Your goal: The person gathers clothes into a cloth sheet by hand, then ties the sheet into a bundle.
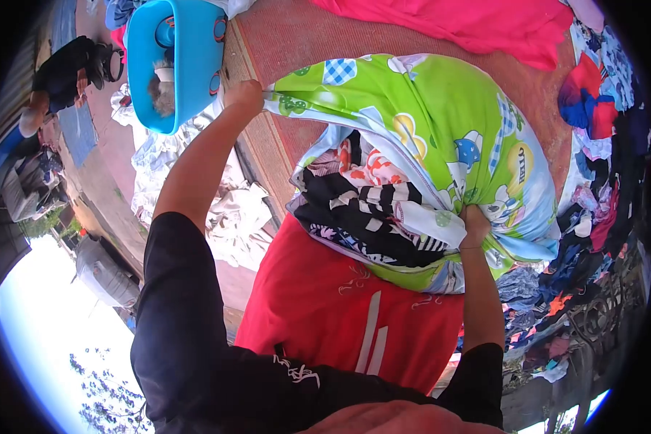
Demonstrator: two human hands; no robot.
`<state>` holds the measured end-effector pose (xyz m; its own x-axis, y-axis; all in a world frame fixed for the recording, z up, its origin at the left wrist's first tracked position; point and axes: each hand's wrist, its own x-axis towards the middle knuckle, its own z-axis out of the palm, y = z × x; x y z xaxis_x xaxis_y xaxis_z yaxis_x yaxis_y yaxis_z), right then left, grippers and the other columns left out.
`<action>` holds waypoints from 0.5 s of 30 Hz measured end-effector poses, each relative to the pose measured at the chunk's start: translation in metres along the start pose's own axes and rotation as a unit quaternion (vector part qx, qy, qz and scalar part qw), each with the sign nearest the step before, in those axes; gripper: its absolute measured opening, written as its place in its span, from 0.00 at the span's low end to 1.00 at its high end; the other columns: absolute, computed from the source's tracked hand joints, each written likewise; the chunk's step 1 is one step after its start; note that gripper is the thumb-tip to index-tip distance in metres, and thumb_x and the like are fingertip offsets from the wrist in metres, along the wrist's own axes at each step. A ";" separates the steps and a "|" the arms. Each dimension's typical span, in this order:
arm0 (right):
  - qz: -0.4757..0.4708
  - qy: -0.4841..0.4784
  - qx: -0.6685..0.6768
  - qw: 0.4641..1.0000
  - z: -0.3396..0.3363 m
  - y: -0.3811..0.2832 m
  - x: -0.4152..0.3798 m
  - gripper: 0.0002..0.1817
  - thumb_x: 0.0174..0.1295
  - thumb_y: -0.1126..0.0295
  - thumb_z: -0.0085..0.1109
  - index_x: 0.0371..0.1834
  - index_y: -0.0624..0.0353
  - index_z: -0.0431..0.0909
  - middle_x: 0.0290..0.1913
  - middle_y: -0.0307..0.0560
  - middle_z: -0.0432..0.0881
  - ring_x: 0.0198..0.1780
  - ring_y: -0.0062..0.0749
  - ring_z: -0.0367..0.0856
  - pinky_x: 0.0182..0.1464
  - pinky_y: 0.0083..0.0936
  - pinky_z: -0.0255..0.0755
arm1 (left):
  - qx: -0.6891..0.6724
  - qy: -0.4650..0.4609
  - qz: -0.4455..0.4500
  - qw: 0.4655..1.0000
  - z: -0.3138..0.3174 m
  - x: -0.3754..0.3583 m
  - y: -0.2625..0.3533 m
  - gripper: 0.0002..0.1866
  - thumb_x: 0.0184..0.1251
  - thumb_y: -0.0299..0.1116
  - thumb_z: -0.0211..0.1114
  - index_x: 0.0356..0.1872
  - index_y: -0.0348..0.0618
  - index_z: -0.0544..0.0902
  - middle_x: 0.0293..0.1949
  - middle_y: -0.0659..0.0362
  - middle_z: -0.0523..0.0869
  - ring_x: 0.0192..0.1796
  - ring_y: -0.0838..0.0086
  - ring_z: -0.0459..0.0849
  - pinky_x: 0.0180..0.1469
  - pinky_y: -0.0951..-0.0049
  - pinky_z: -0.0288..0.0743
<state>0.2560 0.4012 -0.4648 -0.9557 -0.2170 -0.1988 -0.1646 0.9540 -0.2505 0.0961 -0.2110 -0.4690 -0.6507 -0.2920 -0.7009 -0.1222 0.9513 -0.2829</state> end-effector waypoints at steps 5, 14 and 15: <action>0.094 -0.095 0.029 0.991 -0.004 -0.002 0.002 0.10 0.62 0.60 0.59 0.29 0.53 0.75 0.30 0.50 0.82 0.33 0.53 0.81 0.34 0.46 0.72 | -0.022 0.279 0.052 0.959 -0.070 -0.104 -0.103 0.10 0.55 0.34 0.67 0.36 0.44 0.90 0.67 0.55 0.78 0.71 0.60 0.71 0.69 0.45 0.63; 0.014 -0.041 0.048 0.998 -0.038 -0.013 0.000 0.16 0.70 0.55 0.54 0.29 0.53 0.74 0.27 0.53 0.82 0.29 0.56 0.82 0.31 0.50 0.72 | -0.395 0.059 0.211 0.892 -0.084 -0.410 0.097 0.09 0.56 0.31 0.69 0.28 0.38 0.78 0.28 0.48 0.80 0.33 0.48 0.82 0.33 0.55 0.75; 0.012 -0.041 0.060 0.997 -0.044 -0.015 0.001 0.17 0.70 0.54 0.53 0.29 0.54 0.74 0.28 0.54 0.82 0.29 0.56 0.82 0.32 0.51 0.72 | -0.434 0.023 0.238 0.869 -0.059 -0.444 0.137 0.10 0.58 0.34 0.69 0.30 0.40 0.78 0.30 0.49 0.80 0.34 0.49 0.83 0.35 0.55 0.77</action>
<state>0.2471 0.3960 -0.4199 -0.9351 -0.2156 -0.2812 -0.1072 0.9286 -0.3554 0.3242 0.0546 -0.1573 -0.8090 0.1396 -0.5709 -0.3370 0.6857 0.6452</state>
